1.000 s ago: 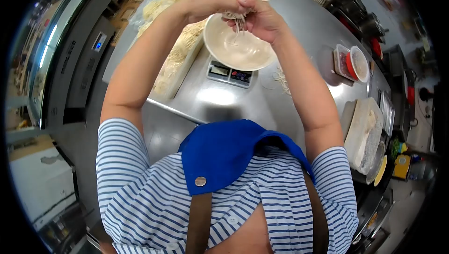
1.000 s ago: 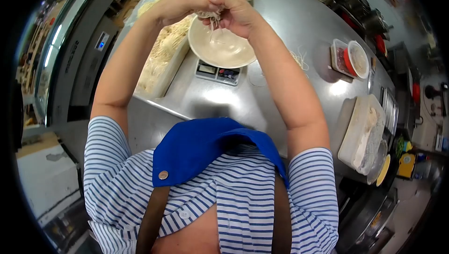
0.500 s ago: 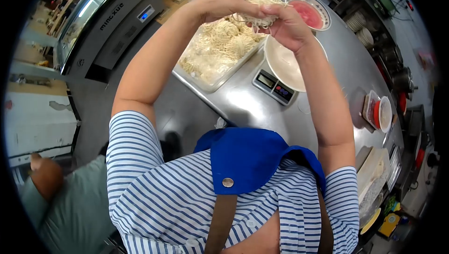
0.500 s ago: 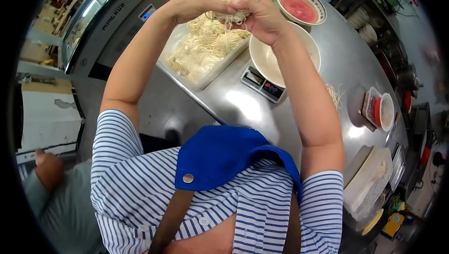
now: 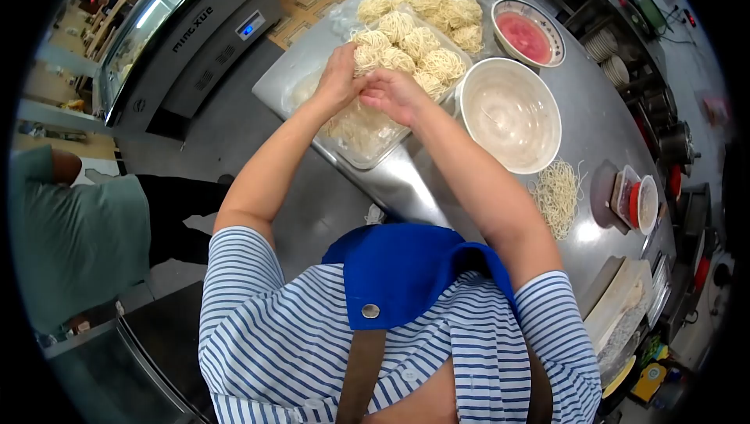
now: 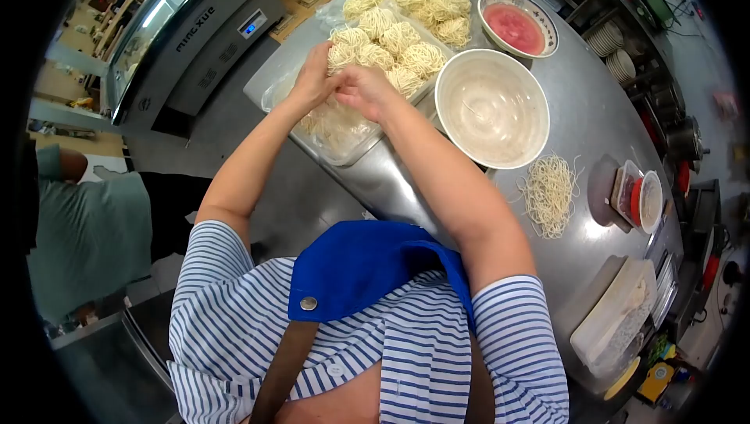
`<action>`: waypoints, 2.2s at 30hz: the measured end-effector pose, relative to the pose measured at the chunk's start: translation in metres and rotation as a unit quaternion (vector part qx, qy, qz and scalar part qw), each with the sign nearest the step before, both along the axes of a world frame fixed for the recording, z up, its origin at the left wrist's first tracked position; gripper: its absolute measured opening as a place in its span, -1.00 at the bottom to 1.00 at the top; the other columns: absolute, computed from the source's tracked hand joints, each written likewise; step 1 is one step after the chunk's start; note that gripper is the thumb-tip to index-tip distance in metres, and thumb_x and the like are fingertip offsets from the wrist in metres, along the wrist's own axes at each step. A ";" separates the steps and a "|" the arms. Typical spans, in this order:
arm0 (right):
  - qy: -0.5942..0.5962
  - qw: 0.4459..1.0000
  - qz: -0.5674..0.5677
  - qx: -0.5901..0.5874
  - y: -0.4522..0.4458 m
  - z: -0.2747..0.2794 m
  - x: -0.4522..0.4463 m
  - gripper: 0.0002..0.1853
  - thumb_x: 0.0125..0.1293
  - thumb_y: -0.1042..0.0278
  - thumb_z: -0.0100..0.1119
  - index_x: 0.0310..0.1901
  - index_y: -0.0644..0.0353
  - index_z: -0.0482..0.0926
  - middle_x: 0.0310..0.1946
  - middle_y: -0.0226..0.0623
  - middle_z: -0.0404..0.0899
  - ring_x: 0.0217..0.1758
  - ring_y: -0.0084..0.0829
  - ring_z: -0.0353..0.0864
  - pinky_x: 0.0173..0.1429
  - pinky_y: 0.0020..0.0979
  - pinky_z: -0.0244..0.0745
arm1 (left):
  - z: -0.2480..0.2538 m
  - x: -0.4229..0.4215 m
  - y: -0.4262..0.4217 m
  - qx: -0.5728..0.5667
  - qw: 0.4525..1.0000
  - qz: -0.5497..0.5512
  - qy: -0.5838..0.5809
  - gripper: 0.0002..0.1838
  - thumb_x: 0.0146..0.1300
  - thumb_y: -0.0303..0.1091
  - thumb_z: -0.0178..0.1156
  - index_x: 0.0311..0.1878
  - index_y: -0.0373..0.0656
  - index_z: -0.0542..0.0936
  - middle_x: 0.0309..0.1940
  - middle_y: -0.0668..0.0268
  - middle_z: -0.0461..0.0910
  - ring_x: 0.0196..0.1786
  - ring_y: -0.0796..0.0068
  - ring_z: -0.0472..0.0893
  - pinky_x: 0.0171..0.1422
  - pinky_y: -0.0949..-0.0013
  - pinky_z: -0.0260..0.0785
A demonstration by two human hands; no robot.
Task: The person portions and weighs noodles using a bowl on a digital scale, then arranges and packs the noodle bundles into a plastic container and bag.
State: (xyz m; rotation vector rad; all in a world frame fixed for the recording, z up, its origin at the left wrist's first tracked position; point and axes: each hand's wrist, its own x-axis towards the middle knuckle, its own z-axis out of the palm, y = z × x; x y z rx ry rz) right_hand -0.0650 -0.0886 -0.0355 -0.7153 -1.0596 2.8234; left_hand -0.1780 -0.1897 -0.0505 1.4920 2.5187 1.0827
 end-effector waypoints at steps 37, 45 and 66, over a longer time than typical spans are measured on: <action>-0.401 0.505 -0.362 0.673 0.095 -0.134 0.432 -0.39 0.17 0.30 0.10 0.26 0.34 0.26 0.27 0.12 0.25 0.32 0.08 0.23 0.40 -0.09 0.10 | -0.061 0.360 0.090 -0.152 0.933 -0.320 0.066 0.30 -0.27 0.06 0.51 0.45 -0.18 -0.10 0.40 -0.30 -0.22 0.41 -0.43 -0.14 0.35 -0.39 -0.19; -0.273 0.589 -0.389 0.654 0.117 -0.115 0.438 -0.52 0.22 0.26 0.05 0.14 0.33 0.39 0.16 0.11 0.36 0.22 0.05 0.32 0.31 -0.04 0.19 | -0.080 0.404 0.174 -0.053 0.950 -0.306 0.035 0.27 -0.26 0.07 0.50 0.47 -0.03 -0.08 0.43 -0.24 -0.29 0.46 -0.33 -0.23 0.39 -0.37 -0.34; -0.130 0.719 -0.504 0.461 0.119 -0.111 0.380 -0.55 0.39 0.18 -0.17 0.11 0.37 0.45 0.08 -0.05 0.48 0.17 -0.19 0.46 0.21 -0.22 0.38 | -0.102 0.429 0.206 0.150 0.862 -0.224 -0.429 -0.47 0.11 -0.50 0.12 0.22 -0.17 0.39 0.15 0.06 0.40 0.19 0.14 0.41 0.28 0.22 0.27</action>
